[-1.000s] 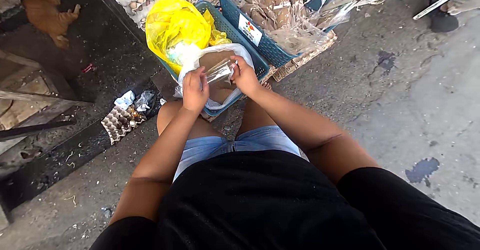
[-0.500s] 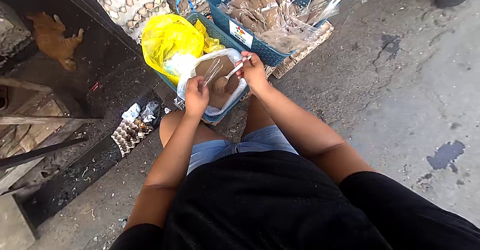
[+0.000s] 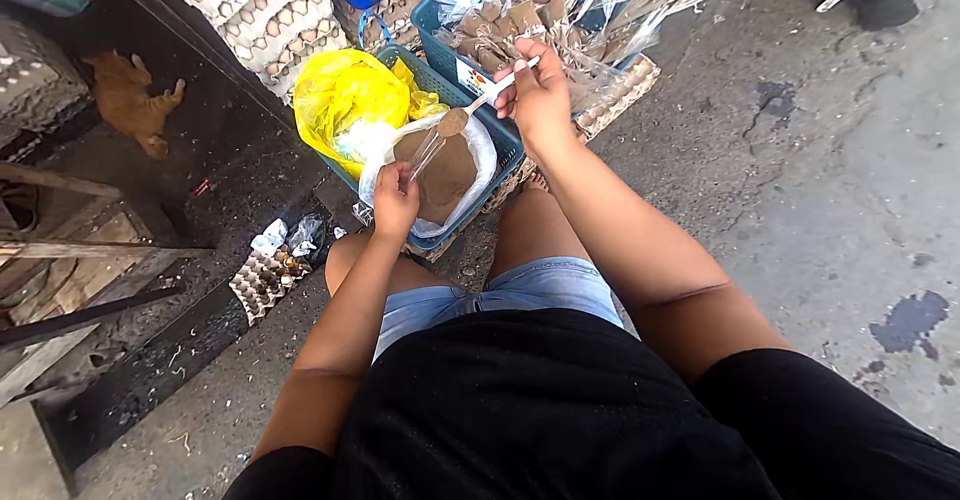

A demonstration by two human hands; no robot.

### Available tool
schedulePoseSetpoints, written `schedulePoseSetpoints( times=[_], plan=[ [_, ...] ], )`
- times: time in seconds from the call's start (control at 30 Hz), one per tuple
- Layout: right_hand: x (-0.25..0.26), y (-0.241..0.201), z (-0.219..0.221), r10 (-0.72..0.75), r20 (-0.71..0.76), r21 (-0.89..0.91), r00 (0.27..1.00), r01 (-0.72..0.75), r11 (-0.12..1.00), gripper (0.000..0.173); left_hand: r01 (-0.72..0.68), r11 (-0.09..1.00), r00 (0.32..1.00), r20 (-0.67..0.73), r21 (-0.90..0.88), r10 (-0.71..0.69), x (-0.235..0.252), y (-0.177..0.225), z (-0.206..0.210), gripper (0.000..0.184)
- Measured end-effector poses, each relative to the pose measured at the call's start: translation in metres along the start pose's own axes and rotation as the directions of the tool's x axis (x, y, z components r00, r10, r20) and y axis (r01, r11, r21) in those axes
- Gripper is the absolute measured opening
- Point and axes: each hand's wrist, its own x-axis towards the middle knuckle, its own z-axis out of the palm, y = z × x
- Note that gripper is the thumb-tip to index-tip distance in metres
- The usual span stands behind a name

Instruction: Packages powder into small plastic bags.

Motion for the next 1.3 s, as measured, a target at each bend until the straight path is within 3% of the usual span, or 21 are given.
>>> schedulePoseSetpoints(
  times=[0.2,0.3,0.4,0.47,0.53,0.63,0.73,0.87,0.97,1.3],
  plan=[
    [-0.023,0.014,0.032,0.008,0.294,-0.231,0.956,0.063,0.971,0.036,0.015,1.0,1.0,0.018,-0.009,-0.015,0.0,0.001,-0.001,0.026],
    [-0.035,0.009,0.036,-0.169,0.473,-0.28,0.865,0.33,0.902,0.036,0.071,0.997,0.997,0.026,0.026,-0.071,0.002,0.003,-0.002,0.031],
    [-0.035,-0.007,0.026,-0.458,0.422,-0.317,0.782,0.601,0.734,0.036,0.097,0.995,0.995,0.028,0.015,-0.098,0.003,0.003,-0.003,0.027],
    [-0.031,-0.009,0.016,-0.549,0.322,-0.399,0.771,0.636,0.66,0.037,0.106,0.994,0.994,0.033,0.005,-0.106,0.003,0.003,-0.003,0.026],
    [-0.026,0.005,0.007,-0.482,0.286,-0.53,0.828,0.555,0.64,0.037,0.111,0.994,0.993,0.045,0.013,-0.111,0.004,0.004,-0.003,0.025],
    [-0.028,0.047,0.002,-0.149,0.315,-0.695,0.937,0.334,0.636,0.039,0.12,0.992,0.991,0.058,0.032,-0.122,0.007,0.007,-0.003,0.025],
    [-0.037,0.073,0.009,0.143,0.32,-0.734,0.936,0.15,0.662,0.039,0.097,0.995,0.994,0.041,0.027,-0.099,0.011,0.007,-0.004,0.025],
    [-0.065,0.08,0.009,0.213,0.269,-0.704,0.94,0.041,0.709,0.038,0.115,0.992,0.991,0.057,0.048,-0.118,-0.011,0.0,0.0,0.026],
    [-0.051,0.076,0.018,0.306,0.281,-0.696,0.91,-0.026,0.717,0.043,0.117,0.992,0.991,0.06,0.056,-0.12,0.008,0.007,-0.006,0.029],
    [-0.047,0.079,0.018,0.321,0.188,-0.543,0.928,-0.174,0.822,0.039,0.092,0.995,0.995,0.039,0.035,-0.093,0.008,0.015,-0.006,0.027]
  ],
)
